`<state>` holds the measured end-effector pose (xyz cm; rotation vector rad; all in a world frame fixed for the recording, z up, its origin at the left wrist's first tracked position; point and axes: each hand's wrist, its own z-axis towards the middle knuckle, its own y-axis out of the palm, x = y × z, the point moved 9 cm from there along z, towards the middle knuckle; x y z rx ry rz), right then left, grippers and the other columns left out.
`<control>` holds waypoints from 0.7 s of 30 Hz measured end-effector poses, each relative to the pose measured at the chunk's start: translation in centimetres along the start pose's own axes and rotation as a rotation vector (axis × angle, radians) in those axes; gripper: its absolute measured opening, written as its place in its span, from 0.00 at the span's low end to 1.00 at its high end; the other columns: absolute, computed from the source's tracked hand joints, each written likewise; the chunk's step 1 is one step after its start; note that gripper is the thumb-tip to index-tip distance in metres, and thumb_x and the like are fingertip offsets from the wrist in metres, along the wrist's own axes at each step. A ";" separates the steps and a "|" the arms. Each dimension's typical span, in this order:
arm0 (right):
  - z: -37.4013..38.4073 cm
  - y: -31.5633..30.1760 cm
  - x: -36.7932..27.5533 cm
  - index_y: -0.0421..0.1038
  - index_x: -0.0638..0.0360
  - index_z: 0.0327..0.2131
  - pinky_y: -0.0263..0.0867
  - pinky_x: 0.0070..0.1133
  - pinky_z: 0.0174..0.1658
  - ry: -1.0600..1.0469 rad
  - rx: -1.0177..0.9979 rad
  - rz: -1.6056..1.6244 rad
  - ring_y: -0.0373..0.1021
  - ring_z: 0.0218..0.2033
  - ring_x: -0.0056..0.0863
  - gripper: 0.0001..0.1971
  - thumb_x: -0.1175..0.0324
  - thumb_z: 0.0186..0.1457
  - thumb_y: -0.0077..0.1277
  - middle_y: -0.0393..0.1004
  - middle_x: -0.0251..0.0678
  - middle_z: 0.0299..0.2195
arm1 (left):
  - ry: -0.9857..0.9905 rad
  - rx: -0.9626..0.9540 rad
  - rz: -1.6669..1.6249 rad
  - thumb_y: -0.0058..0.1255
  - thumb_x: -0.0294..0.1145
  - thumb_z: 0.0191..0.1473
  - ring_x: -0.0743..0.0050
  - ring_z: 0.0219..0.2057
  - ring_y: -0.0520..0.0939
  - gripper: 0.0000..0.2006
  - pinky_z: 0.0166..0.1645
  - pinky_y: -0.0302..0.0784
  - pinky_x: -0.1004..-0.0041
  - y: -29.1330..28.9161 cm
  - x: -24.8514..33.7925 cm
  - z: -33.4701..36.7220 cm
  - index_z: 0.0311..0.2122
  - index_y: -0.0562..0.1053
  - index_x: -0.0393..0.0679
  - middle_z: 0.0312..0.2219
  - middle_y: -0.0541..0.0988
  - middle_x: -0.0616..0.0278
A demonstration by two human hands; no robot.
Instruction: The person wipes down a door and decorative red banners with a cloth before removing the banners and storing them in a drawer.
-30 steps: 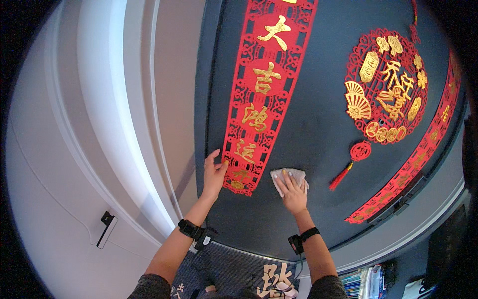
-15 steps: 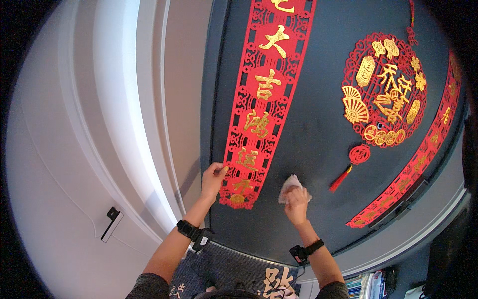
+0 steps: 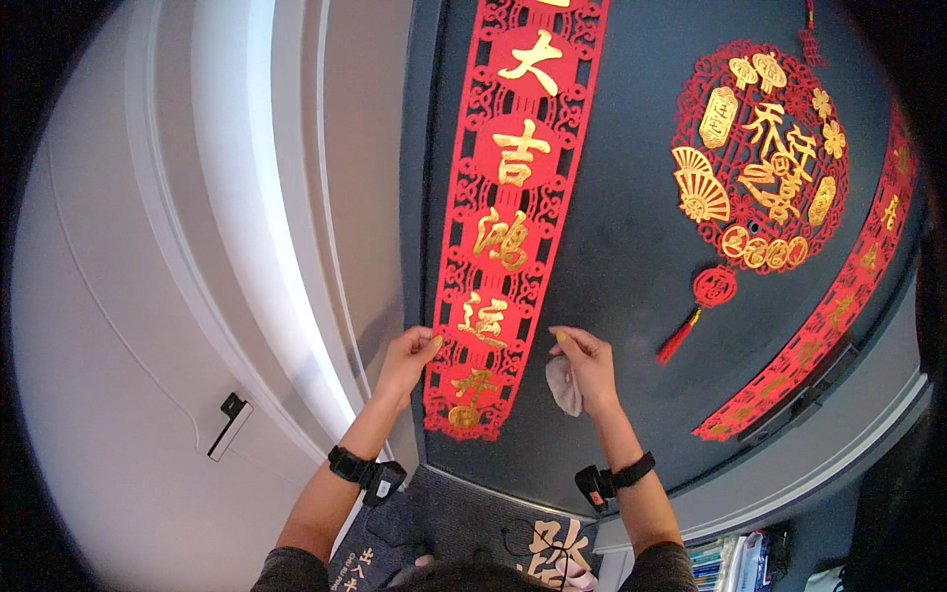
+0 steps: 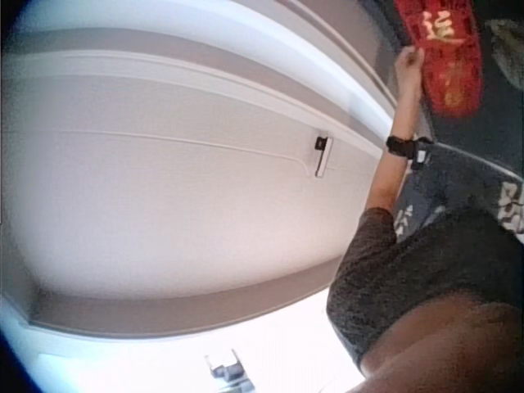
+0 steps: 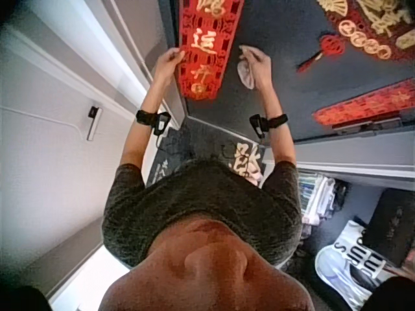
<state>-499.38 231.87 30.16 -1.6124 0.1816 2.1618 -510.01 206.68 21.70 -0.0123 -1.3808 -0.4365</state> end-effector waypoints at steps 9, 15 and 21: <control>6.6 0.9 -9.2 0.74 0.65 0.35 0.53 0.11 0.19 -0.134 0.010 0.069 0.57 0.17 0.08 0.14 0.62 0.57 0.48 0.72 0.26 0.24 | 0.008 -0.082 0.003 0.50 0.28 0.55 0.89 0.28 0.69 0.03 0.36 0.64 0.83 -0.1 -0.8 1.1 0.32 0.72 0.41 0.24 0.72 0.75; 10.3 0.0 -18.0 0.73 0.66 0.35 0.49 0.12 0.17 -0.259 -0.040 0.081 0.53 0.12 0.09 0.17 0.59 0.58 0.46 0.71 0.28 0.18 | 0.029 -0.102 0.041 0.51 0.28 0.53 0.88 0.30 0.71 0.03 0.39 0.66 0.82 -0.5 -2.1 1.8 0.32 0.72 0.42 0.27 0.74 0.74; 12.5 0.6 -23.3 0.73 0.66 0.35 0.49 0.13 0.16 -0.332 -0.059 0.114 0.55 0.13 0.10 0.17 0.57 0.56 0.49 0.72 0.28 0.21 | 0.041 -0.106 0.058 0.51 0.27 0.53 0.88 0.30 0.72 0.03 0.38 0.66 0.82 -0.6 -1.6 2.0 0.33 0.72 0.41 0.26 0.74 0.74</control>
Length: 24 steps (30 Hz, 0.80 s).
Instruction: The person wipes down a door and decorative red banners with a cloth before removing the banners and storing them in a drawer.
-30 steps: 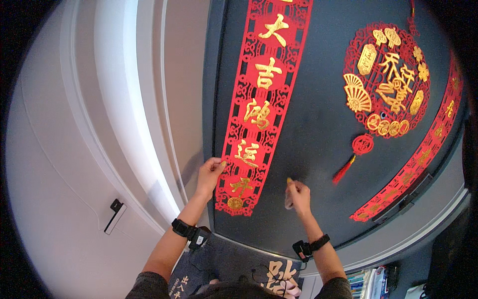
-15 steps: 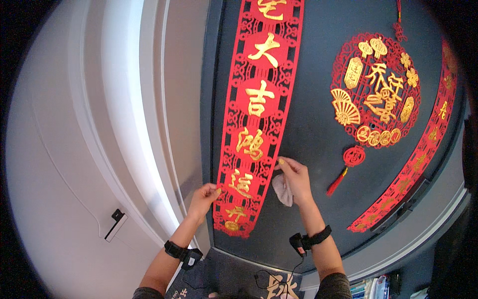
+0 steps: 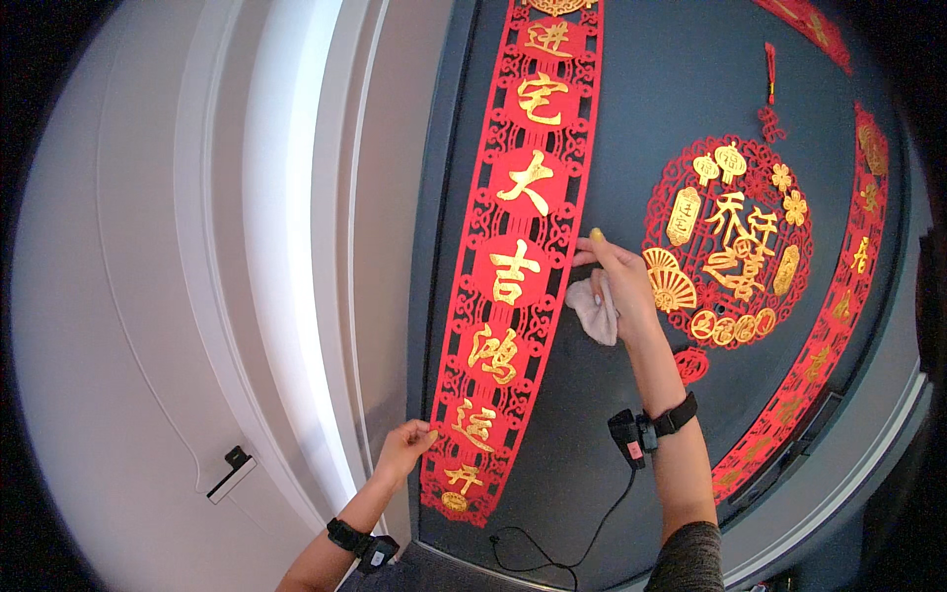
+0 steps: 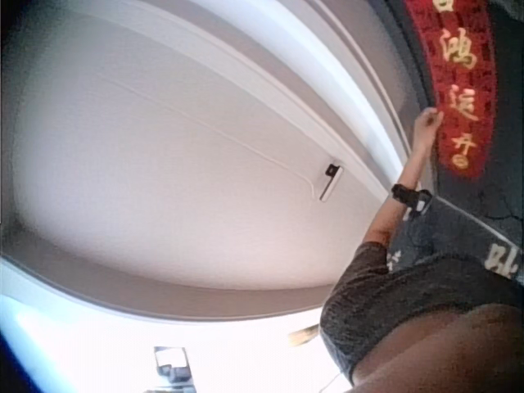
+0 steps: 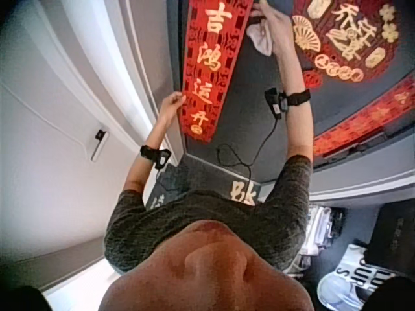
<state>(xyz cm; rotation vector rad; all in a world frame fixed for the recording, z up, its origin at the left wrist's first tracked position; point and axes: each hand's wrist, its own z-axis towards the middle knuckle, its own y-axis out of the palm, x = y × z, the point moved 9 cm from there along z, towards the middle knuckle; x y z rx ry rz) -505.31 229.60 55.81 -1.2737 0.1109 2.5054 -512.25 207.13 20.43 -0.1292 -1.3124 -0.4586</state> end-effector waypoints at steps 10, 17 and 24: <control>0.7 0.1 1.3 0.73 0.67 0.32 0.64 0.14 0.30 0.030 -0.030 -0.053 0.69 0.26 0.17 0.05 0.76 0.51 0.51 0.75 0.34 0.27 | -0.025 -0.065 -0.010 0.54 0.28 0.51 0.84 0.32 0.74 0.09 0.39 0.69 0.80 2.3 -2.5 2.2 0.39 0.72 0.41 0.30 0.77 0.67; -3.0 -1.4 3.9 0.74 0.66 0.30 0.64 0.13 0.29 0.121 -0.035 -0.025 0.68 0.25 0.15 0.05 0.74 0.53 0.51 0.75 0.34 0.26 | 0.050 -0.069 -0.050 0.50 0.34 0.55 0.72 0.53 0.67 0.24 0.57 0.60 0.73 4.0 3.7 4.4 0.55 0.61 0.40 0.50 0.69 0.54; -7.9 -1.7 8.0 0.75 0.62 0.29 0.52 0.10 0.17 0.230 0.013 0.079 0.57 0.14 0.07 0.04 0.73 0.52 0.53 0.72 0.24 0.18 | 0.229 -0.138 -0.189 0.41 0.41 0.60 0.74 0.53 0.67 0.22 0.57 0.58 0.75 6.9 14.0 8.4 0.54 0.62 0.37 0.50 0.69 0.58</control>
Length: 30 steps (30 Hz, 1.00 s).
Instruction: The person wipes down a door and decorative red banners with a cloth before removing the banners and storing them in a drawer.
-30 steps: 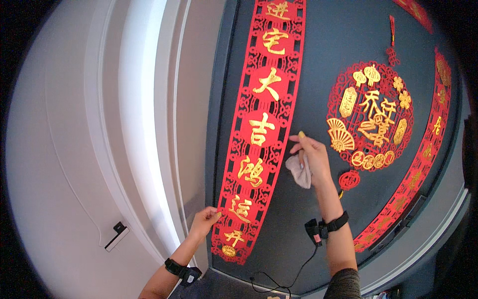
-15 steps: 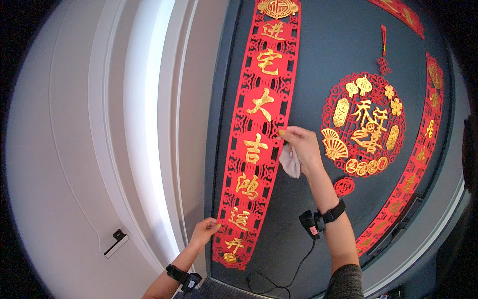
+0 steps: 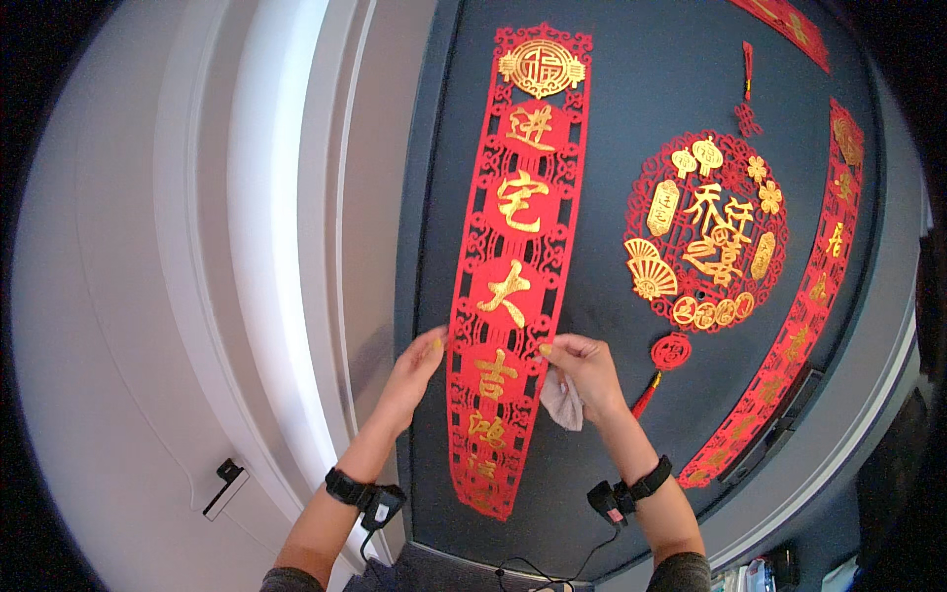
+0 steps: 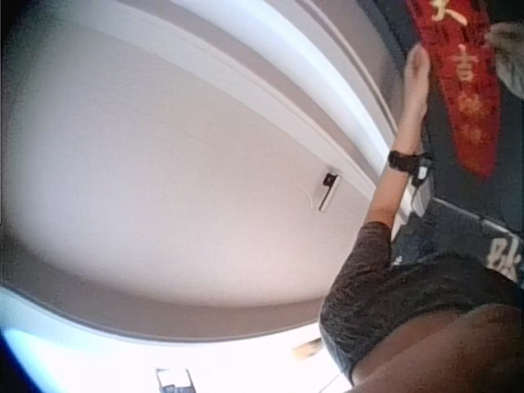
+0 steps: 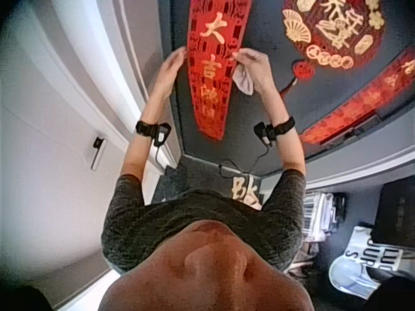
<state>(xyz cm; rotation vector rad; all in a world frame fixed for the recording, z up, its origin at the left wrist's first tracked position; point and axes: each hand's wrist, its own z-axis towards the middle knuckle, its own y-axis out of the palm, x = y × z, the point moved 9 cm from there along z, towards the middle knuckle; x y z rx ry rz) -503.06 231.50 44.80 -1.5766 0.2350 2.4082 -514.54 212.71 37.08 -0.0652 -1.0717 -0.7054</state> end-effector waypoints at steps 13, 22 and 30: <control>-8.0 -2.9 8.4 0.76 0.65 0.31 0.64 0.11 0.26 0.224 -0.025 -0.119 0.68 0.25 0.12 0.04 0.77 0.51 0.52 0.76 0.30 0.27 | -0.019 -0.106 -0.216 0.50 0.35 0.55 0.80 0.37 0.76 0.15 0.45 0.69 0.77 4.0 3.5 3.8 0.44 0.71 0.37 0.37 0.78 0.64; -14.9 -4.5 10.4 0.76 0.63 0.32 0.65 0.13 0.30 0.402 0.013 -0.227 0.68 0.27 0.12 0.05 0.75 0.51 0.53 0.76 0.28 0.27 | -0.224 -0.199 -0.215 0.53 0.37 0.53 0.90 0.26 0.70 0.15 0.32 0.64 0.84 7.1 -0.4 3.1 0.44 0.74 0.42 0.31 0.77 0.71; -30.7 -9.9 10.4 0.74 0.63 0.37 0.65 0.13 0.26 0.423 0.115 -0.326 0.68 0.23 0.13 0.08 0.73 0.53 0.52 0.76 0.31 0.27 | -0.262 -0.286 -0.059 0.51 0.33 0.52 0.91 0.28 0.71 0.13 0.30 0.62 0.86 13.9 0.8 -10.8 0.43 0.75 0.42 0.34 0.78 0.72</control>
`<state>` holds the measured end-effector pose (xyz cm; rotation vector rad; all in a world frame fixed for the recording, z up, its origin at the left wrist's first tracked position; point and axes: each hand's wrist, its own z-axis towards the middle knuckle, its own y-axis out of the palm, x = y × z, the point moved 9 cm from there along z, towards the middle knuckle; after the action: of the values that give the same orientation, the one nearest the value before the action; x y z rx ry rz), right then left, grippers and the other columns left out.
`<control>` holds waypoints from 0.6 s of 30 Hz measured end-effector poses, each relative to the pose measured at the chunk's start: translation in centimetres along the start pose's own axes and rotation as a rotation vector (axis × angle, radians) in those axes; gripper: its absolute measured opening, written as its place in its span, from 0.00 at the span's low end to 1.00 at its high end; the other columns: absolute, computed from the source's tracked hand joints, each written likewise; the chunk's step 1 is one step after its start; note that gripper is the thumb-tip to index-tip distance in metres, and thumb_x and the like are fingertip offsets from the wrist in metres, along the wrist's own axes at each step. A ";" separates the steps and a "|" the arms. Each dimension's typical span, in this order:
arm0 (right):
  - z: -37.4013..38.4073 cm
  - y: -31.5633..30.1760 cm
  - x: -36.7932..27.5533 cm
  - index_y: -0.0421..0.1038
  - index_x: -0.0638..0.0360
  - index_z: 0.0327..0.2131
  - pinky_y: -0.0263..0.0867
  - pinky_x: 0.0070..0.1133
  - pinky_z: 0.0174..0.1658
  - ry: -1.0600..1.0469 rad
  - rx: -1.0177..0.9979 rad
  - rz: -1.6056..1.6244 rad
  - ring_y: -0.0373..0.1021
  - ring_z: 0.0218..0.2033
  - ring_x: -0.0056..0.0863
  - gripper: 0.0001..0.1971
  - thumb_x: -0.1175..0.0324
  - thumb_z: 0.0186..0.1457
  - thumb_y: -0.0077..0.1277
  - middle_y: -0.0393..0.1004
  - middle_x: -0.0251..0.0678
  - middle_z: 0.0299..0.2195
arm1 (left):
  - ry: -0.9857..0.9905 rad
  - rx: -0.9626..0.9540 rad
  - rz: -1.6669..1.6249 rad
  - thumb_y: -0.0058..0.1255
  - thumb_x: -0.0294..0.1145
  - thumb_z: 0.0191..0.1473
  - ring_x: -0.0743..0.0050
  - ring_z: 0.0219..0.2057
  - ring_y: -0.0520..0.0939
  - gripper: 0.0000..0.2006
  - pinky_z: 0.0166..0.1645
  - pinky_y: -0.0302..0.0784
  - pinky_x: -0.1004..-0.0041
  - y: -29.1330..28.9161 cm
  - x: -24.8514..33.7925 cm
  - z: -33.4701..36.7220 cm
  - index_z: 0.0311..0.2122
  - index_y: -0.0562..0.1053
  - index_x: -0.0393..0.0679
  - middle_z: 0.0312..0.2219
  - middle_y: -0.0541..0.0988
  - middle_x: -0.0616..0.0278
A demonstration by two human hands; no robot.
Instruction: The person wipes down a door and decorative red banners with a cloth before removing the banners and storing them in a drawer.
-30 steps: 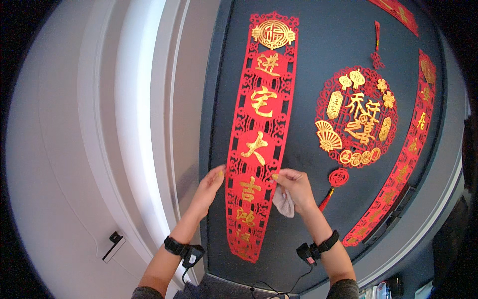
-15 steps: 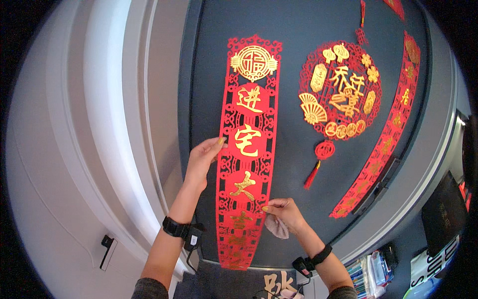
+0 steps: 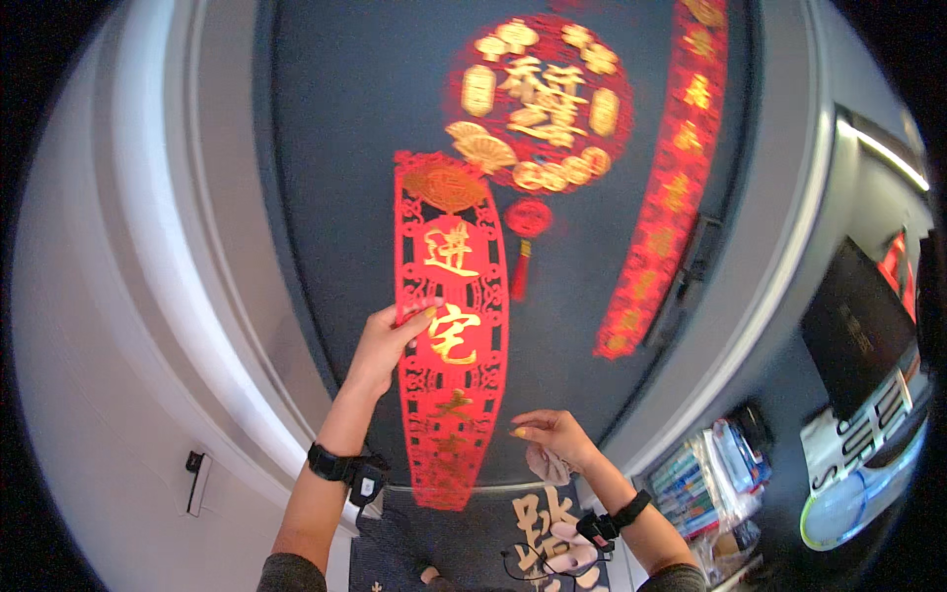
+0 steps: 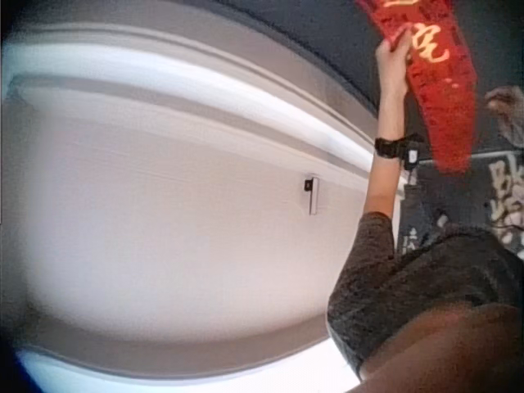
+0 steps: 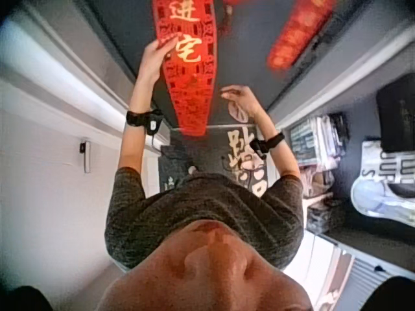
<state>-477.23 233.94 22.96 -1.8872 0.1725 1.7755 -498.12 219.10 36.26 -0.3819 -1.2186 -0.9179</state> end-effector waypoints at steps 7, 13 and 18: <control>-18.6 -16.9 10.4 0.73 0.63 0.34 0.58 0.14 0.21 0.190 0.356 0.379 0.62 0.17 0.14 0.14 0.60 0.58 0.47 0.75 0.32 0.23 | 0.045 -0.059 0.085 0.50 0.27 0.52 0.92 0.25 0.70 0.11 0.28 0.60 0.86 15.9 -2.3 -9.1 0.41 0.76 0.39 0.31 0.78 0.71; -38.0 -27.9 24.1 0.70 0.66 0.33 0.65 0.19 0.20 0.329 0.781 1.029 0.67 0.17 0.25 0.19 0.57 0.60 0.40 0.73 0.39 0.19 | -0.109 -0.210 0.139 0.50 0.26 0.52 0.92 0.25 0.69 0.10 0.28 0.59 0.85 29.9 -8.6 -15.2 0.40 0.76 0.39 0.30 0.78 0.71; -54.5 -31.6 33.4 0.69 0.64 0.34 0.70 0.26 0.25 0.313 1.048 1.289 0.72 0.21 0.33 0.20 0.54 0.58 0.40 0.74 0.41 0.22 | -0.253 -0.410 0.018 0.50 0.25 0.52 0.92 0.25 0.69 0.08 0.28 0.61 0.84 40.4 -14.4 -20.1 0.38 0.76 0.40 0.29 0.78 0.71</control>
<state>-410.67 244.49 -0.42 -1.1527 2.2944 1.3565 -454.96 235.01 24.75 -0.8554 -1.2493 -1.1295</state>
